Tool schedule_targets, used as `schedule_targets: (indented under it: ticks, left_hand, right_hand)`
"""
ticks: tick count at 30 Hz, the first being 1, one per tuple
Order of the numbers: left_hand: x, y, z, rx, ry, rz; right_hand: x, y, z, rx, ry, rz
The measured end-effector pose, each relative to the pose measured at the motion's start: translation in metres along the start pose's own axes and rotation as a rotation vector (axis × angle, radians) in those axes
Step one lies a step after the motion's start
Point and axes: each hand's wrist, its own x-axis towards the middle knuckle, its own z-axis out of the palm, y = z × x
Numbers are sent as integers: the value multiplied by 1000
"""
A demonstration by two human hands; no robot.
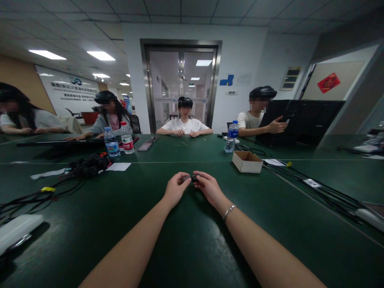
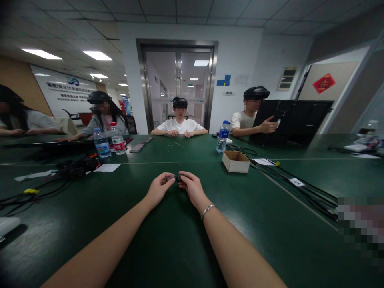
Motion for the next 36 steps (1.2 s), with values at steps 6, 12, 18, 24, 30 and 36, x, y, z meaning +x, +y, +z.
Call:
schedule_targets:
  ticks: [6,12,18,24,30,36]
  left_hand:
    - [5,-11,0,6,3,24]
    - [6,-13,-3,29,-1,34]
    - [7,-16,-5,28,-19,11]
    - [7,-14,-8,-23,-89,-37]
    - [6,-12,-9,7,-70,-24]
    - [5,-9,-10,-27,-26,-17]
  right_hand:
    - [-3,-3,4,50,-18,49]
    - [-2,-3,3,34,-50,65]
    - [-3,-3,1,6,-67,48]
    - [-4,-3,1,-27,-76,-9]
    - [-3,-1,0,-36,-92,-6]
    - [-4,-4,1,11,-84,43]
